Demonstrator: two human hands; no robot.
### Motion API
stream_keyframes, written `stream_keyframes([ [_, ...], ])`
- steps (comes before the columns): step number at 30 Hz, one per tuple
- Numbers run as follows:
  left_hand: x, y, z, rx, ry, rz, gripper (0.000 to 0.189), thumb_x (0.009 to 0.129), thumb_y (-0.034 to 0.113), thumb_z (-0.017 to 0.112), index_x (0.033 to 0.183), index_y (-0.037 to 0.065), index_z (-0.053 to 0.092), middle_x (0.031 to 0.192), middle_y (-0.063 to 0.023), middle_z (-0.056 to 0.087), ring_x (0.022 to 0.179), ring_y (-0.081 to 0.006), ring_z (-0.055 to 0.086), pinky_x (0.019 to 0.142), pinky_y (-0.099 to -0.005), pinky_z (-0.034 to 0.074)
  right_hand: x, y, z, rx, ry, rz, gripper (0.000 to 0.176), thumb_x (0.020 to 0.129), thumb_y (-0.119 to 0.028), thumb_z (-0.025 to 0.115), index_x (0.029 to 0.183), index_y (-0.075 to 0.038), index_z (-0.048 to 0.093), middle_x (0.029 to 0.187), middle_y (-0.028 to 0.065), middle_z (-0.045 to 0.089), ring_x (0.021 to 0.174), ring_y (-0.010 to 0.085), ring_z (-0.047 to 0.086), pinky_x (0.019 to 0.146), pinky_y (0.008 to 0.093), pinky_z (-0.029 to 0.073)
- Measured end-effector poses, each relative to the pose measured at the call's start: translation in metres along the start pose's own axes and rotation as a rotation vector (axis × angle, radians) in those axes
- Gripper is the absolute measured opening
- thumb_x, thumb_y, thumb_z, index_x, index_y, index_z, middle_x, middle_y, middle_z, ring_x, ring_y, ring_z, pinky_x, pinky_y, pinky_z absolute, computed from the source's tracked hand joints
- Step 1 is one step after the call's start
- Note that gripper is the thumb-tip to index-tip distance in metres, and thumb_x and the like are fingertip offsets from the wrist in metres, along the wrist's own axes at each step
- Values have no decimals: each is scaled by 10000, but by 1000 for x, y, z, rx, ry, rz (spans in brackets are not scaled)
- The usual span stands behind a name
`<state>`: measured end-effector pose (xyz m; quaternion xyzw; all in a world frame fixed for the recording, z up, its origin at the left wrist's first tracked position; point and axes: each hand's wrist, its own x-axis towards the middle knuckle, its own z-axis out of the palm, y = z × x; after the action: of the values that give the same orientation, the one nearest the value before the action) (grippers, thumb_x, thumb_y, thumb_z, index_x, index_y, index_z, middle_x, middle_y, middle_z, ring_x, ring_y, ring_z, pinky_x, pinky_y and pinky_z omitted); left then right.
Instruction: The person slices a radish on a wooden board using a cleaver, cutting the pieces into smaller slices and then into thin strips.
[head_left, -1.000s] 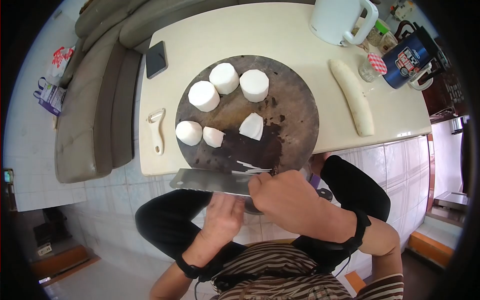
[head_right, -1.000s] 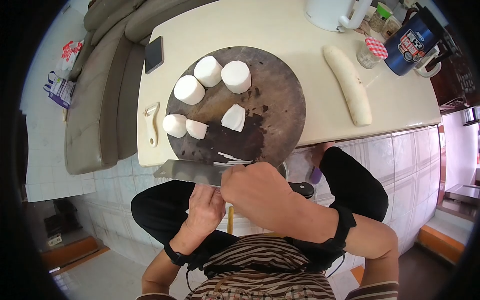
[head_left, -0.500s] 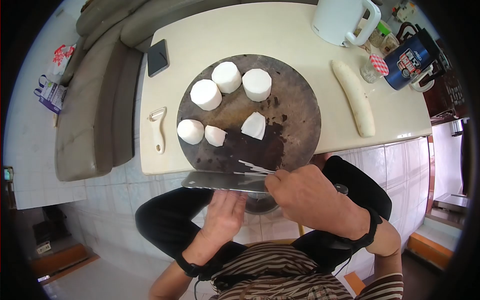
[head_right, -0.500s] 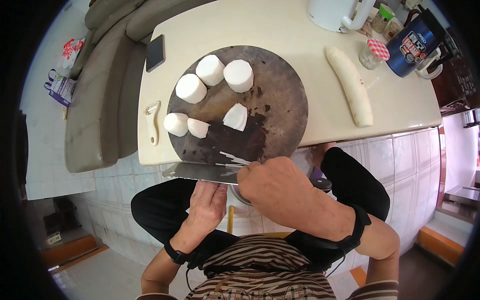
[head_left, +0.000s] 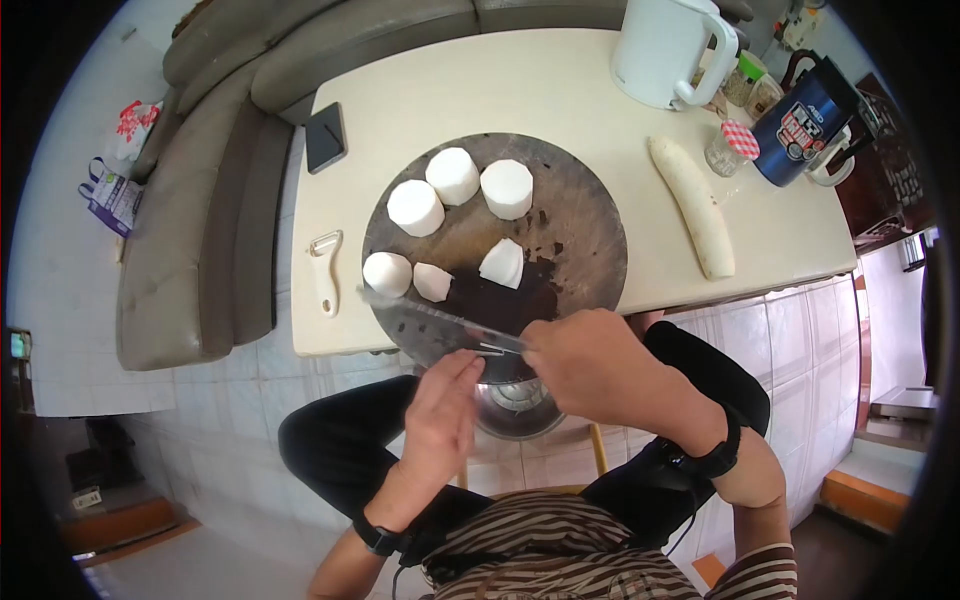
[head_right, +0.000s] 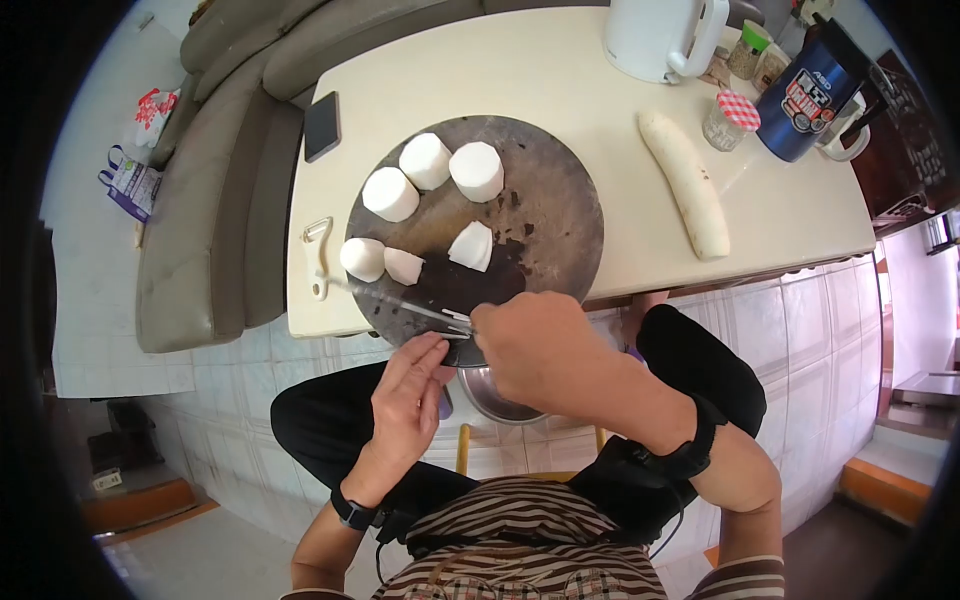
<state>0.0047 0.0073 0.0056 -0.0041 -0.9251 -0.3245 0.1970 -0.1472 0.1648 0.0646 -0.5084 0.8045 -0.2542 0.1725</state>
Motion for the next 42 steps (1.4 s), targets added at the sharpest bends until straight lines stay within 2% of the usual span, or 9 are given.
stream_keyframes([
  [6, 31, 6, -11, 62, -14, -44, 352, 814, -111, 578, 1164, -77, 598, 1234, -243, 562, 1153, -428, 541, 976, -433, 456, -1, 8, -10, 323, 204, 133, 171, 844, -115, 571, 750, 27, 584, 635, 227, 590, 622, 365, 634, 593, 459, 487],
  [9, 38, 0, -7, 96, -165, 51, 452, 750, -107, 599, 1200, -70, 588, 1270, -244, 545, 1204, -427, 505, 1011, -443, 440, -1, 9, -16, 672, 132, 199, 201, 861, -109, 552, 733, 46, 560, 580, 162, 564, 535, 258, 598, 536, 412, 467],
  [11, 39, -2, -5, 193, -268, 118, 484, 676, -101, 604, 1160, -75, 612, 1220, -227, 576, 1188, -417, 519, 1013, -445, 452, -3, 9, -20, 873, 112, 283, 266, 902, -134, 571, 682, 15, 569, 573, 26, 576, 459, 79, 514, 433, 257, 392],
  [20, 15, 17, 0, 157, -206, 128, 473, 641, -87, 703, 1109, -62, 643, 1110, -181, 594, 1017, -359, 584, 852, -409, 500, -13, 13, -28, 936, 200, 272, 273, 873, -139, 526, 652, 19, 547, 540, 54, 546, 434, 119, 495, 434, 300, 402],
  [32, 14, 47, -5, 14, -195, 21, 341, 798, -106, 613, 1132, -48, 645, 1066, -166, 636, 961, -301, 634, 814, -356, 526, -24, 12, -34, 976, 222, 265, 288, 876, -142, 524, 641, 23, 546, 550, 63, 550, 433, 126, 493, 424, 296, 394],
  [34, 25, 46, -6, -220, -93, -284, 253, 908, -17, 596, 1157, -41, 635, 1093, -145, 659, 988, -244, 644, 832, -348, 535, -27, 14, -38, 993, 176, 293, 277, 892, -152, 552, 664, 4, 569, 575, 47, 566, 441, 101, 501, 425, 264, 385],
  [36, 37, 39, -1, -982, 69, -745, 313, 1005, 156, 536, 1271, -7, 564, 1151, -121, 644, 1045, -226, 628, 910, -368, 527, -30, 14, -40, 1009, 129, 323, 266, 908, -161, 579, 686, -15, 592, 601, 31, 583, 449, 77, 509, 425, 232, 377],
  [38, 54, 41, -10, -1482, 69, -798, 377, 1020, 190, 500, 1346, 4, 475, 1232, -117, 604, 1116, -224, 601, 951, -373, 506, -29, 16, -31, 1111, 119, 303, 252, 901, -158, 593, 698, -10, 613, 606, 36, 593, 446, 78, 512, 424, 232, 382],
  [42, 67, 44, -9, -1670, 20, -757, 435, 1034, 228, 461, 1409, 22, 378, 1285, -114, 575, 1129, -209, 590, 970, -368, 490, -30, 14, -25, 1160, 57, 321, 254, 900, -159, 600, 706, 3, 625, 603, 38, 594, 442, 81, 513, 422, 236, 390],
])
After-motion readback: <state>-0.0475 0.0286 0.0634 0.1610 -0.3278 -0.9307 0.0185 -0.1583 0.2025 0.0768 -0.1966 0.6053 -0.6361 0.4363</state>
